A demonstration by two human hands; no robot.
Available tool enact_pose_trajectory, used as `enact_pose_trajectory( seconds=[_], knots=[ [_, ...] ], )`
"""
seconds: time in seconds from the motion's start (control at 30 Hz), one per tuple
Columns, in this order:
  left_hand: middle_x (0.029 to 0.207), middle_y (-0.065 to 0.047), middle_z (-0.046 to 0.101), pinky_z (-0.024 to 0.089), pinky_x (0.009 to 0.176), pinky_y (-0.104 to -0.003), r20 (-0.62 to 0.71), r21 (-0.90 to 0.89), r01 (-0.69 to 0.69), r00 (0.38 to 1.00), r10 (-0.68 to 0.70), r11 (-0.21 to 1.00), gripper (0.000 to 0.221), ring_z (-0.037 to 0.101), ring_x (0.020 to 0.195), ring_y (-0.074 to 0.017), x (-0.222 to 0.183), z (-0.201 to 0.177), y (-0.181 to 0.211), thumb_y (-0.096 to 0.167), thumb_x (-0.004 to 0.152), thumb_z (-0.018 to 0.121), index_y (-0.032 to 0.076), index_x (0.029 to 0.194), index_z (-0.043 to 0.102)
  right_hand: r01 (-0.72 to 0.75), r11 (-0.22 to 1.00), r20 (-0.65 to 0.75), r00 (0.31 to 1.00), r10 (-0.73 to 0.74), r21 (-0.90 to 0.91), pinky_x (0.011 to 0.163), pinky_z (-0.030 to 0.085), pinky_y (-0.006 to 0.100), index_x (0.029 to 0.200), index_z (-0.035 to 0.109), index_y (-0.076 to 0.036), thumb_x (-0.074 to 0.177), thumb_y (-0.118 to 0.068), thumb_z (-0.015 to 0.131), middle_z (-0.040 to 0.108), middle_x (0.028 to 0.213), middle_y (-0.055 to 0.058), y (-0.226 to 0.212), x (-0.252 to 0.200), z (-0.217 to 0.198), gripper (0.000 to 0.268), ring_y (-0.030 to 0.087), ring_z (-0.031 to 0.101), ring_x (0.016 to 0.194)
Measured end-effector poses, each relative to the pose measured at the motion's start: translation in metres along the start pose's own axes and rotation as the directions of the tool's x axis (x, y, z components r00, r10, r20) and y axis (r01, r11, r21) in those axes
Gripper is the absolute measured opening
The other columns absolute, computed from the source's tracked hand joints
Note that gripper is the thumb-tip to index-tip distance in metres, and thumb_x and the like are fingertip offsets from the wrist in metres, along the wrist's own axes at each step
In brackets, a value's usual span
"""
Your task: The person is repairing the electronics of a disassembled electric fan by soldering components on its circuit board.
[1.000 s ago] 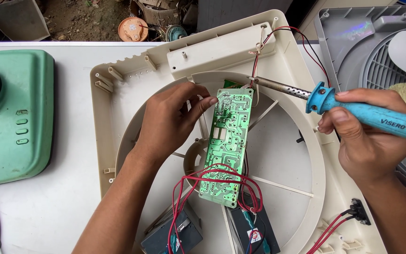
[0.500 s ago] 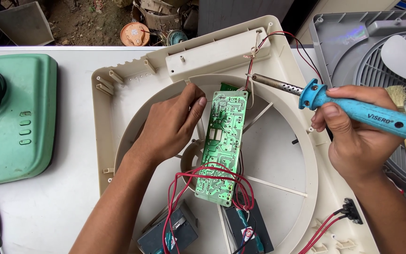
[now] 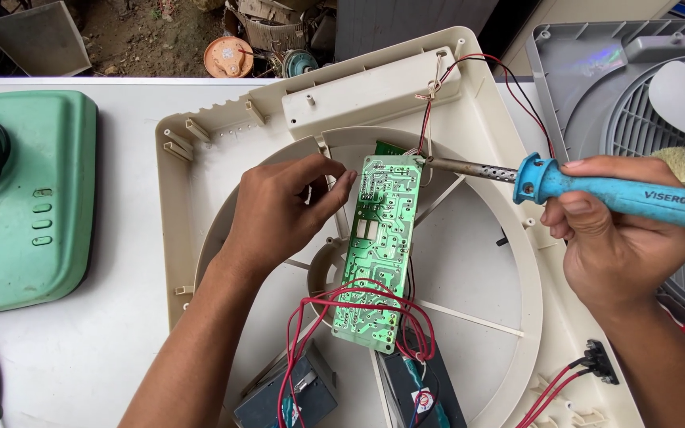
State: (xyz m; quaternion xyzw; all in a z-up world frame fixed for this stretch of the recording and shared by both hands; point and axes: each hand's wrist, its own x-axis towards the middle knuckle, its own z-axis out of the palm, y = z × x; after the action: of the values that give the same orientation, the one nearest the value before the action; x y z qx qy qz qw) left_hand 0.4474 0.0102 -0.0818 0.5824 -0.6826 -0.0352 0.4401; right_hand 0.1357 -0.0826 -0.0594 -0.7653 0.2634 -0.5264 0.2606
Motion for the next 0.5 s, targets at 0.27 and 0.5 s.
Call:
enact_pose_trajectory(
  seconds=[0.27, 0.5],
  knots=[
    [0.06, 0.001, 0.056, 0.037, 0.052, -0.03, -0.034, 0.02, -0.01, 0.999, 0.011, 1.0, 0.011, 0.048, 0.053, -0.0134, 0.0003, 0.0028, -0.0019, 0.02, 0.101, 0.072, 0.013, 0.092, 0.071, -0.056, 0.998, -0.057, 0.997, 0.056, 0.001, 0.053, 0.044, 0.029, 0.113, 0.051, 0.009, 0.111, -0.023, 0.056, 0.049, 0.07, 0.018, 0.0017, -0.0025, 0.0017, 0.033, 0.024, 0.057, 0.06],
    [0.059, 0.003, 0.055, 0.038, 0.052, -0.031, -0.033, 0.068, 0.032, 0.999, -0.03, 0.997, 0.011, 0.048, 0.053, -0.0125, -0.0004, 0.0065, -0.0029, 0.023, 0.1, 0.072, 0.017, 0.092, 0.072, -0.082, 0.997, -0.099, 0.992, 0.081, -0.003, 0.051, 0.043, 0.031, 0.11, 0.05, 0.011, 0.114, -0.009, 0.055, 0.049, 0.077, 0.02, 0.0069, -0.0068, 0.0005, 0.021, 0.027, 0.057, 0.06]
  ],
)
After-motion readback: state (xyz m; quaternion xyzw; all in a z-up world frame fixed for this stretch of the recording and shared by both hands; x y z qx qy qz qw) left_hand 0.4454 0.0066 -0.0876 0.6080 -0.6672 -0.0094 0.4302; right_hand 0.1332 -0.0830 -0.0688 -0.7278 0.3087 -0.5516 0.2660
